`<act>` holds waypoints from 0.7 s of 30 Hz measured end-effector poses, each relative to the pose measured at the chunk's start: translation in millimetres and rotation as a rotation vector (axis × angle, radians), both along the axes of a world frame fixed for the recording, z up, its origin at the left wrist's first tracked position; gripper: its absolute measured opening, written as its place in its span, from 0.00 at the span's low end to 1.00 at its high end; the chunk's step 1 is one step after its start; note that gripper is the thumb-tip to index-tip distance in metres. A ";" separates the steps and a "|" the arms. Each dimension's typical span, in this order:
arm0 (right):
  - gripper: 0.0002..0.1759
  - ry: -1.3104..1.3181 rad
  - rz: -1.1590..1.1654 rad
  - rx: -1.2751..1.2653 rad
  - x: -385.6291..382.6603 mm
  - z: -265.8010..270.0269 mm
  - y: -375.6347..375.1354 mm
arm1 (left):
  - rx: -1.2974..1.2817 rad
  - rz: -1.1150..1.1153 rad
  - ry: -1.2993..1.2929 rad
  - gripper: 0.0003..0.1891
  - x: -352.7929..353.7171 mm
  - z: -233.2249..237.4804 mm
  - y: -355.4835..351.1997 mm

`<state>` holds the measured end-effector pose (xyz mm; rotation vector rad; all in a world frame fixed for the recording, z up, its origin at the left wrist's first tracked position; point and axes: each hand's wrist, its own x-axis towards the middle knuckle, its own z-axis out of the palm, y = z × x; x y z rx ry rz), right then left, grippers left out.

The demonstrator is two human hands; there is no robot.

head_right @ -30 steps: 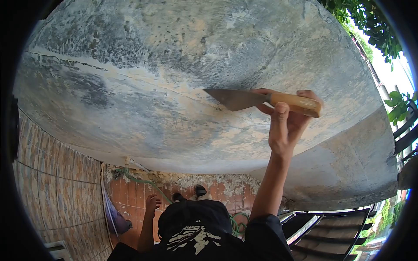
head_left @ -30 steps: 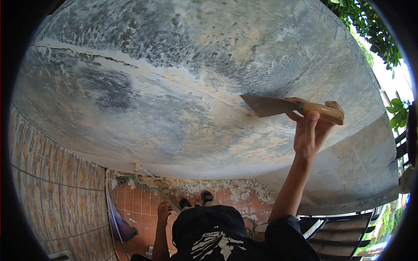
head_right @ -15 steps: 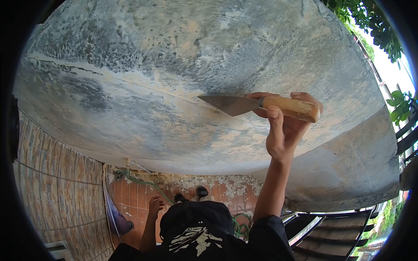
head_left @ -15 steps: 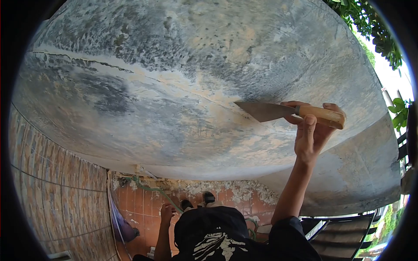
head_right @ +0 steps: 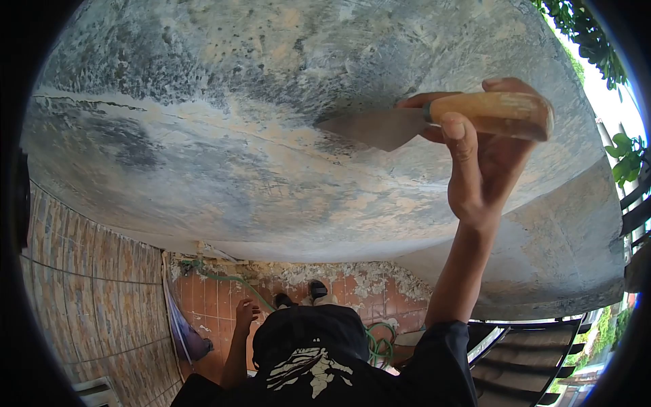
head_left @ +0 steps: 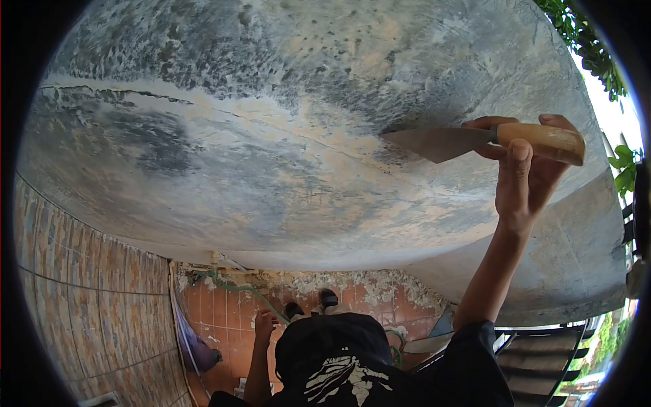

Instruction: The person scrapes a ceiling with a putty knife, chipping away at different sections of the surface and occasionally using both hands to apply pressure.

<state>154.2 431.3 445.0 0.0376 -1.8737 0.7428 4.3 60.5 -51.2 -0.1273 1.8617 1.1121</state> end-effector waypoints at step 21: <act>0.28 -0.039 0.035 -0.079 -22.9 19.0 -9.0 | 0.050 0.025 0.014 0.13 -5.5 -8.5 -4.5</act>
